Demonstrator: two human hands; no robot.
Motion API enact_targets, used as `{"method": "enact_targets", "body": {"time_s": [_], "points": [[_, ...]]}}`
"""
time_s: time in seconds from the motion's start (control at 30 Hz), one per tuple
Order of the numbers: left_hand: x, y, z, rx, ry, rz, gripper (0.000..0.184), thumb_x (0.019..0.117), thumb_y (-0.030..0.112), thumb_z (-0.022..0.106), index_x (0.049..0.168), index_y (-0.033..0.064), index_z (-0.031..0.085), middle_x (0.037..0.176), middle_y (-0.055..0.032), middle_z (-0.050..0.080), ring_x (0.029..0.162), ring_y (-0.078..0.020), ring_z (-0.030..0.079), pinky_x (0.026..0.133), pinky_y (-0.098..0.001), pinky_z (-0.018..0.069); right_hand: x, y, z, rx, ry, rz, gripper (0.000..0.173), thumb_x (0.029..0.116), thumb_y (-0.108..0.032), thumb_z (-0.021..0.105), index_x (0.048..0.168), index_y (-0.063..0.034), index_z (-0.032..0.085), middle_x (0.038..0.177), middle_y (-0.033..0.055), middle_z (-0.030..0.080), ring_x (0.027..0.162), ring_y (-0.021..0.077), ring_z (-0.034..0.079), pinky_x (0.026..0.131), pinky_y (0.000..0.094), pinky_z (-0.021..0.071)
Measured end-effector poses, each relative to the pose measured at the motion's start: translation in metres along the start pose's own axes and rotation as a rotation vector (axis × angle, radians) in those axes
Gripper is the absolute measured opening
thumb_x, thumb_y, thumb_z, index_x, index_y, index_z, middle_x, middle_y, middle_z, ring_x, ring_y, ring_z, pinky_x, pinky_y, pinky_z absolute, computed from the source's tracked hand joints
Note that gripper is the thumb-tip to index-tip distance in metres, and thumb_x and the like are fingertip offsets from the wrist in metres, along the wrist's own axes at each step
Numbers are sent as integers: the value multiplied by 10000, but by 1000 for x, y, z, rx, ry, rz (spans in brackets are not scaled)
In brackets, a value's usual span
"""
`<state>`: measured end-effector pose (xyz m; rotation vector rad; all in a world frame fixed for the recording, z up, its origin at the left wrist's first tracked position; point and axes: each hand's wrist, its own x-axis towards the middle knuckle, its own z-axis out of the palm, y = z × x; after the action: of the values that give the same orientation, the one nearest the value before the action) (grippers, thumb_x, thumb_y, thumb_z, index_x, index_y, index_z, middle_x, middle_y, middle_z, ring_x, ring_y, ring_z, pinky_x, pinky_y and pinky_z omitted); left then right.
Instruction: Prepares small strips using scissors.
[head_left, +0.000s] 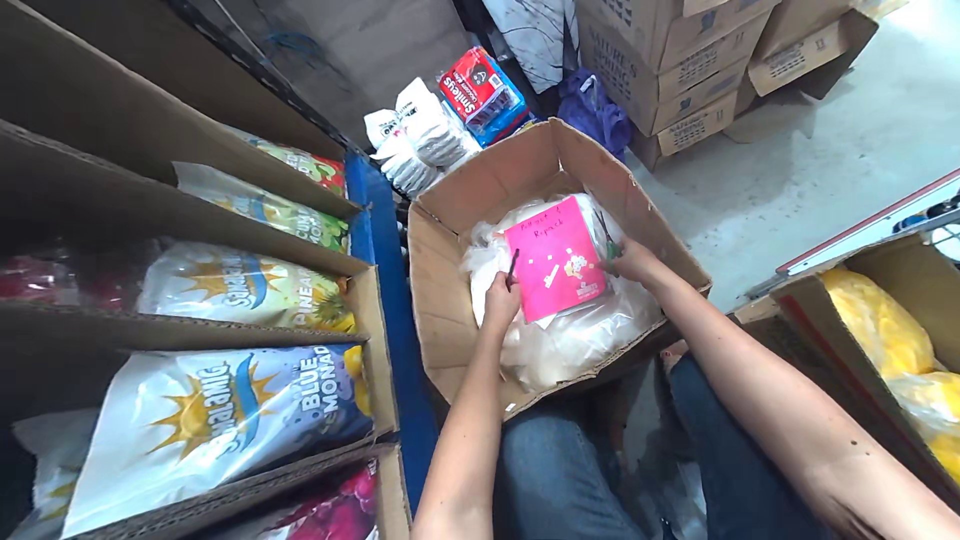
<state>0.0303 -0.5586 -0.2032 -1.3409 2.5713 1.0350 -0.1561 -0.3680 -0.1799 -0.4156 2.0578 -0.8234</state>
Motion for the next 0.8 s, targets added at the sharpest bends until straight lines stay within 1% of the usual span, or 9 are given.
{"method": "enact_targets", "body": {"time_s": [0.13,0.27,0.33,0.43,0.5,0.57,0.67,0.73,0.8], "points": [[8,-15,8,-95,5,-231,385,1054,247,503,1297,-29,618,1240,-246,645,1162,-347,615,1006,-518,457,4,-2,0,-51,19,38,581,982,-218,692,1426,75,460,1350,293,574,1274,397,559,1081,544,419],[17,-36,31,-373,-78,-318,427,1063,289,537,1381,5,553,1188,-173,624,897,-199,578,797,-367,472,12,-14,1,-167,8,95,597,975,-220,691,1411,114,458,1371,314,548,1299,413,536,1082,560,412],[18,-41,35,-487,-96,-368,394,1060,288,547,1343,13,555,960,-77,580,706,-118,505,645,-280,438,15,-22,2,-216,-20,136,520,992,-199,656,1355,138,498,1366,315,547,1284,401,544,1073,547,416],[16,-45,35,-611,-202,-384,391,1061,311,552,1341,42,512,782,-8,487,563,-75,432,522,-226,394,26,-24,4,-159,-51,165,412,1028,-188,607,1281,133,557,1292,286,570,1142,341,567,1008,501,431],[15,-43,35,-652,-282,-359,423,1067,318,545,1405,76,466,828,-21,528,573,-68,457,512,-215,400,39,-16,6,-100,-67,169,388,1047,-202,579,1284,104,548,1183,239,579,969,261,542,906,428,443],[14,-45,38,-662,-340,-330,445,1057,301,565,1430,92,441,901,-46,584,610,-71,496,529,-218,417,54,-2,10,-13,-60,186,340,1042,-230,590,1229,54,569,960,121,536,748,153,459,720,318,431],[11,-43,45,-667,-350,-295,459,1043,262,595,1433,84,434,966,-68,624,646,-71,521,546,-222,420,57,2,6,151,-78,261,253,1046,-235,578,1157,-8,571,800,17,442,613,88,380,590,246,380],[9,-41,46,-685,-330,-281,515,1034,220,610,1482,81,397,1055,-108,632,715,-96,550,591,-246,440,57,2,3,203,-85,287,172,1034,-228,588,1039,-57,567,718,-19,422,548,68,364,530,222,362],[9,-39,46,-697,-310,-275,538,1027,187,617,1498,88,376,1098,-128,628,746,-111,562,609,-258,450,54,0,1,190,-93,273,149,1022,-211,596,1018,-66,567,714,-21,411,543,70,352,523,224,349]]}}
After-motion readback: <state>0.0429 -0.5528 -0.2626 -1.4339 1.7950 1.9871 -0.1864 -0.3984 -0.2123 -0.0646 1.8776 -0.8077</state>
